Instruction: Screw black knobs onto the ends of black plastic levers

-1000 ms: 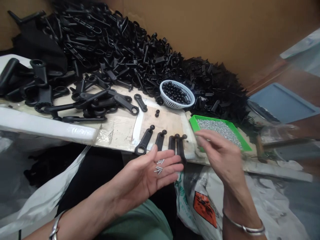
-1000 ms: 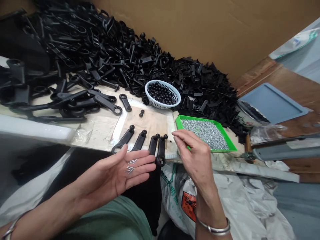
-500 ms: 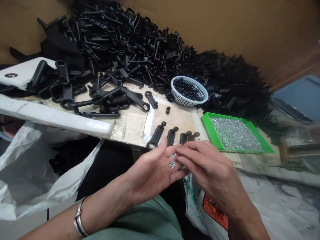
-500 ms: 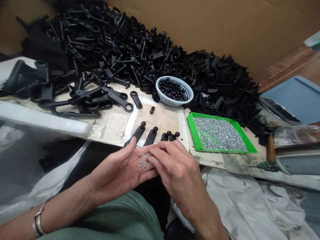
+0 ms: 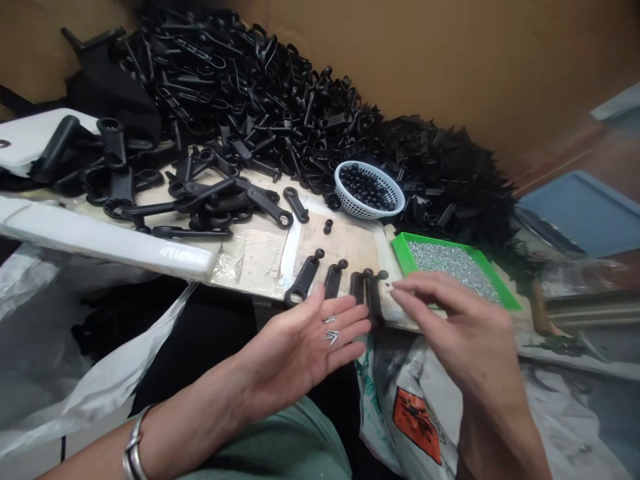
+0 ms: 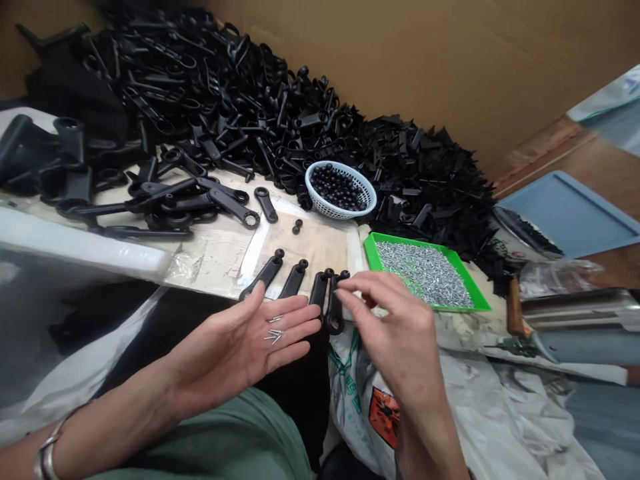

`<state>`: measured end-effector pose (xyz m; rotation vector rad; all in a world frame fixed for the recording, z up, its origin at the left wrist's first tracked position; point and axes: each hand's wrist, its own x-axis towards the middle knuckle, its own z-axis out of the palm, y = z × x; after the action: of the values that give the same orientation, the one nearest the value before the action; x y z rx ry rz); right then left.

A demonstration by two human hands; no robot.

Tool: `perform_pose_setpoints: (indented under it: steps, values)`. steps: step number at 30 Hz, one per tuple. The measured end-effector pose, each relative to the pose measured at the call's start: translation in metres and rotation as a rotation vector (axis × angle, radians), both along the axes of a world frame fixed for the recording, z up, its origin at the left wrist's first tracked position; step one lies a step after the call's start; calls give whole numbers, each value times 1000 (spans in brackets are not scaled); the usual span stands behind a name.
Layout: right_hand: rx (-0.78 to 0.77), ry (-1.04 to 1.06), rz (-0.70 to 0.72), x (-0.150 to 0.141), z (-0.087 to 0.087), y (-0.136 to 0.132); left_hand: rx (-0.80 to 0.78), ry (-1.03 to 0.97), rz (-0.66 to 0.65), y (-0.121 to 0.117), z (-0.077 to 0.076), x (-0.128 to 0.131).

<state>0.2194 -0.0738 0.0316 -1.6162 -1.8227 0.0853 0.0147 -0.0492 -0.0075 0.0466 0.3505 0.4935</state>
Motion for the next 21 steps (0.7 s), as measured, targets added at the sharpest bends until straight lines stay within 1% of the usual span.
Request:
perform_pose_setpoints:
  steps: [1, 3, 8, 17, 21]
  values:
    - [10, -6, -40, 8, -1, 6, -3, 1, -3, 0, 0, 0]
    - [-9, -46, -60, 18, -7, 18, -5, 0, -7, -1, 0, 0]
    - [-31, -119, -11, 22, -19, 37, -6, -11, 1, 0, 1, -2]
    - [-16, -161, 25, 21, -24, 43, -3, -47, -6, 3, -4, -4]
    - [-38, -195, 38, 22, -24, 43, 7, -52, 0, 3, -5, -5]
